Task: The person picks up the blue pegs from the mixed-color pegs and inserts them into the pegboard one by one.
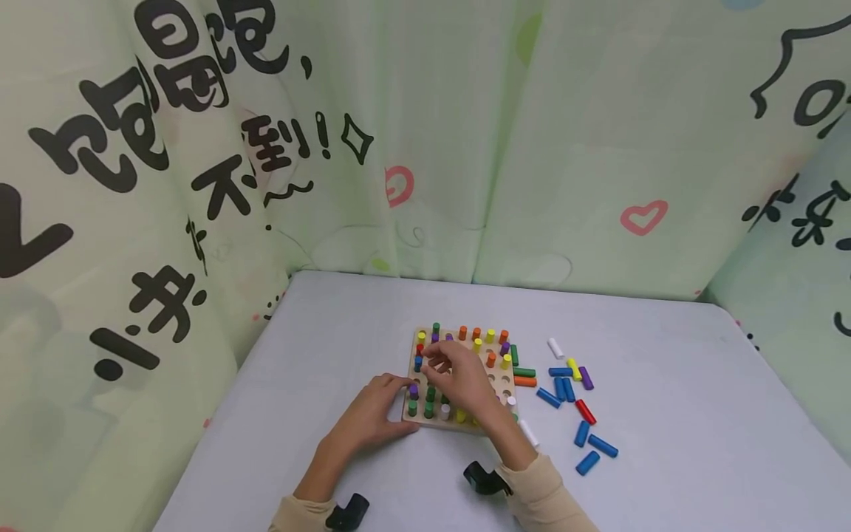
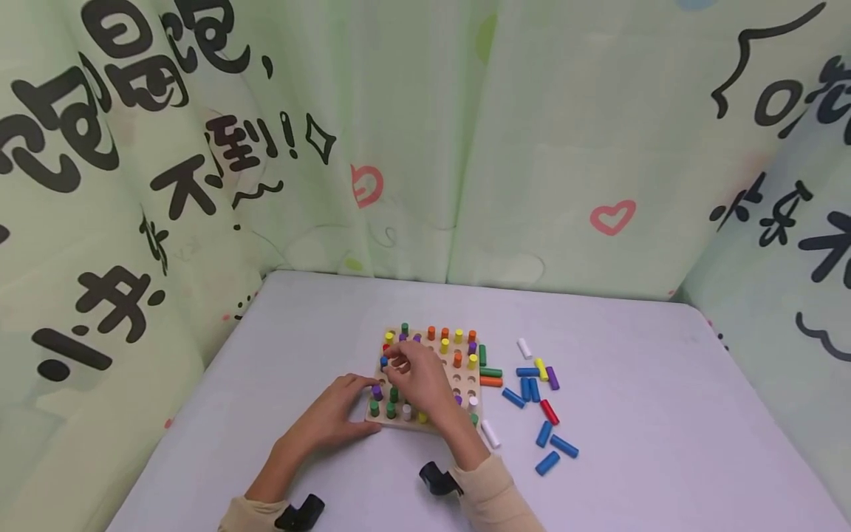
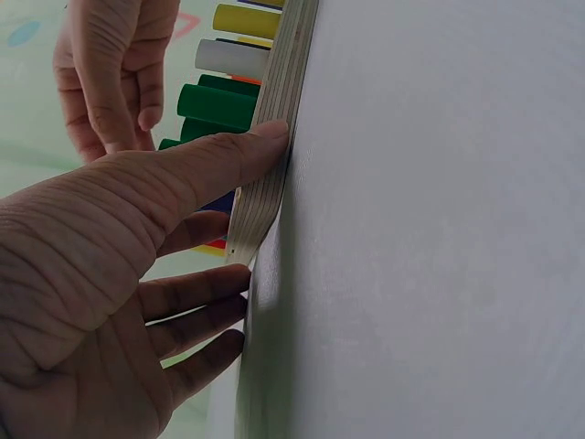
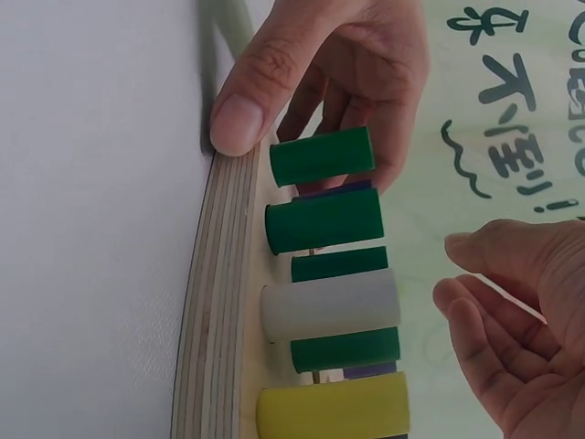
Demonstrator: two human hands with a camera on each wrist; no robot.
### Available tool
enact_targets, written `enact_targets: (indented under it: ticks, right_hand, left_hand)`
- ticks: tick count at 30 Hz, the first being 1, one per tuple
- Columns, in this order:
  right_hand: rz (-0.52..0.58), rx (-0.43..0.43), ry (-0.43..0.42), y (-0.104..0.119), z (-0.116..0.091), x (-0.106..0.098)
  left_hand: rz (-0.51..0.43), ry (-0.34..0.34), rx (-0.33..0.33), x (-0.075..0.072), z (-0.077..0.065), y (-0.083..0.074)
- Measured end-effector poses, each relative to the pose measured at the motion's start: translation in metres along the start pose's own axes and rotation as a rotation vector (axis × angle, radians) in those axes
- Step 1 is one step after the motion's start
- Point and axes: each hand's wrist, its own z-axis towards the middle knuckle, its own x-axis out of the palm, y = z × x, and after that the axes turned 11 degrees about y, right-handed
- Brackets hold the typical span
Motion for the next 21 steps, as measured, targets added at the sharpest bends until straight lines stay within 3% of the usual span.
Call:
enact_targets:
  ticks: [17,21]
  right_hand:
    - [-0.059,-0.061,-0.091,0.013,-0.037,-0.017]
    - [-0.055,-0.033,-0.108,0.014,-0.048,-0.023]
  left_hand:
    - [-0.029,-0.023,-0.006,0.001,-0.003,0.000]
    - [-0.023,-0.017,-0.012,0.002,-0.001,-0.001]
